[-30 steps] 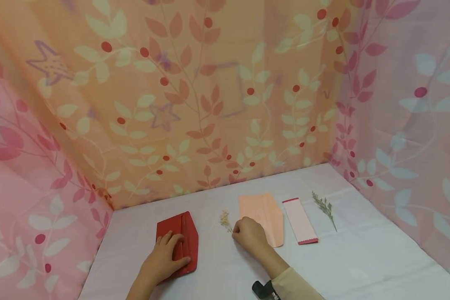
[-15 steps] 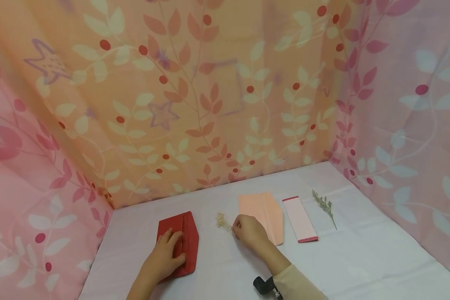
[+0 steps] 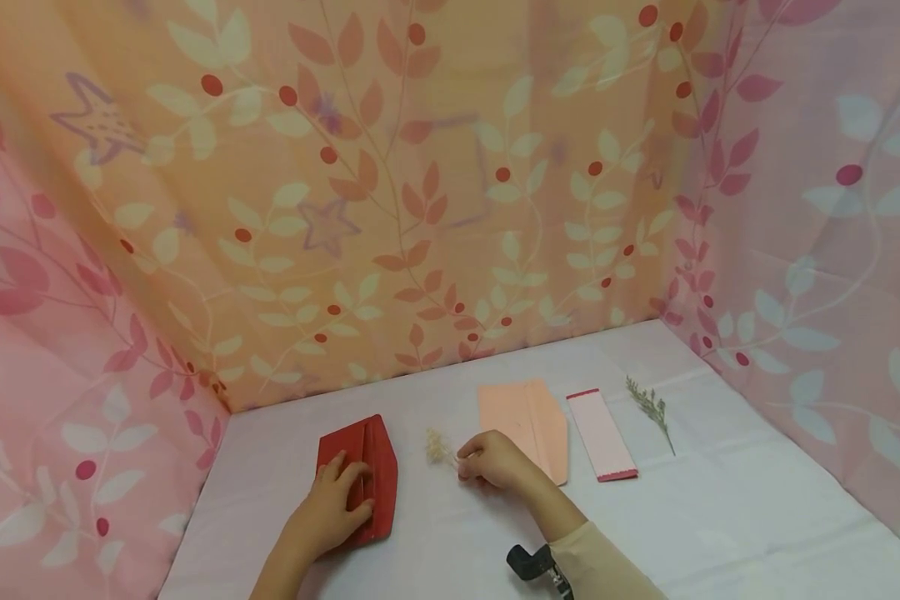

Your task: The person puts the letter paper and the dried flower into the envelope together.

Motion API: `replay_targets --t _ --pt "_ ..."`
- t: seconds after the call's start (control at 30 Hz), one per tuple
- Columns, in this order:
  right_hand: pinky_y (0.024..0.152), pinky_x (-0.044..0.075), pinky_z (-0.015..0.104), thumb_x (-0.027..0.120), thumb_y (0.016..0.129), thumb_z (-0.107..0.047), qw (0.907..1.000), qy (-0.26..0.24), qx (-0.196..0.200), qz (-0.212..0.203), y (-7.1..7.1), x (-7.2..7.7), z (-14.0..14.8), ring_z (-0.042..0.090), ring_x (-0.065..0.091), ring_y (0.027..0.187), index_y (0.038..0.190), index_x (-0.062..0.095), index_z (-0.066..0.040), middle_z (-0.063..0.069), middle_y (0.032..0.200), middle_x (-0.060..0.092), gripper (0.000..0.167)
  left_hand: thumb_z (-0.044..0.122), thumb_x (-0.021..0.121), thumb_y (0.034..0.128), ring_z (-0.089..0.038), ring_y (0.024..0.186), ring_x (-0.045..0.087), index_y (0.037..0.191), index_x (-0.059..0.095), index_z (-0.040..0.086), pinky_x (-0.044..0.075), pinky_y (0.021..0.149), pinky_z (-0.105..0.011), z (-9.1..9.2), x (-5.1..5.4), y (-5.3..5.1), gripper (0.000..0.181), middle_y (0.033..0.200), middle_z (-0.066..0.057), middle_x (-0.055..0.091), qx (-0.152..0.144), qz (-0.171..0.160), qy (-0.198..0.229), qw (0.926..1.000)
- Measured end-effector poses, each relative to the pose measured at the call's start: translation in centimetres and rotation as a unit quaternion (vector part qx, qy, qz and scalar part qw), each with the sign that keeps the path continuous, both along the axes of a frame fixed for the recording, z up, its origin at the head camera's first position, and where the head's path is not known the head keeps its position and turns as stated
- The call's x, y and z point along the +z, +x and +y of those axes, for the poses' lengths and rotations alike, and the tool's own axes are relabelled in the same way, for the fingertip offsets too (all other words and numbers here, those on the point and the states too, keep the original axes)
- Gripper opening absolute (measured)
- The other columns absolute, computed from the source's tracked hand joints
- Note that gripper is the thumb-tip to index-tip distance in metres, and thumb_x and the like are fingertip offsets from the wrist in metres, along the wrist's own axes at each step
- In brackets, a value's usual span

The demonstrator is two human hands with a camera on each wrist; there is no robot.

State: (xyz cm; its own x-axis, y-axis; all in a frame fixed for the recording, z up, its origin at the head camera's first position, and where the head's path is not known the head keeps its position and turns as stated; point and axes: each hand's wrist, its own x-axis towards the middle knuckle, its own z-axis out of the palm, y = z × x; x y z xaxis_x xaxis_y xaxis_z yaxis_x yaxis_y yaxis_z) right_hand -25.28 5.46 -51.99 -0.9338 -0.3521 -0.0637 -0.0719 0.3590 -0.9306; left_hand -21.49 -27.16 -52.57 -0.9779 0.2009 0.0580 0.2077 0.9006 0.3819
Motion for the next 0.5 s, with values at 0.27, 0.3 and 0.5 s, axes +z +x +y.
replay_targets --t 0.27,0.3,0.5 --pt "0.047 0.038 0.023 0.075 0.087 -0.005 0.9986 -0.051 0.006 -0.012 -0.2 0.1 -0.9 0.01 0.051 0.054 0.114 0.07 0.004 0.011 0.081 0.077 0.029 0.062 0.075 0.0832 -0.054 0.146 0.031 0.137 0.054 0.03 0.044 0.098 -0.074 -0.6 0.8 0.1 0.067 0.161 -0.025 0.032 -0.009 -0.033 -0.007 0.9994" --pt "0.048 0.04 0.023 0.075 0.087 -0.005 0.9985 -0.053 0.01 -0.009 -0.2 0.0 -1.1 0.01 0.053 0.056 0.115 0.07 0.005 0.01 0.081 0.076 0.029 0.064 0.076 0.0817 -0.055 0.145 0.031 0.139 0.053 0.03 0.044 0.097 -0.075 -0.6 1.0 0.2 0.07 0.161 -0.026 0.032 -0.01 -0.038 -0.009 0.9992" --pt "0.053 0.047 0.025 0.075 0.087 -0.004 0.9982 -0.058 0.013 -0.004 0.0 0.3 -2.2 0.014 0.062 0.06 0.116 0.069 0.006 0.011 0.08 0.074 0.031 0.067 0.079 0.0761 -0.054 0.145 0.034 0.137 0.054 0.03 0.047 0.094 -0.073 -0.3 1.4 0.5 0.076 0.16 -0.026 0.033 -0.008 -0.045 -0.007 0.9989"
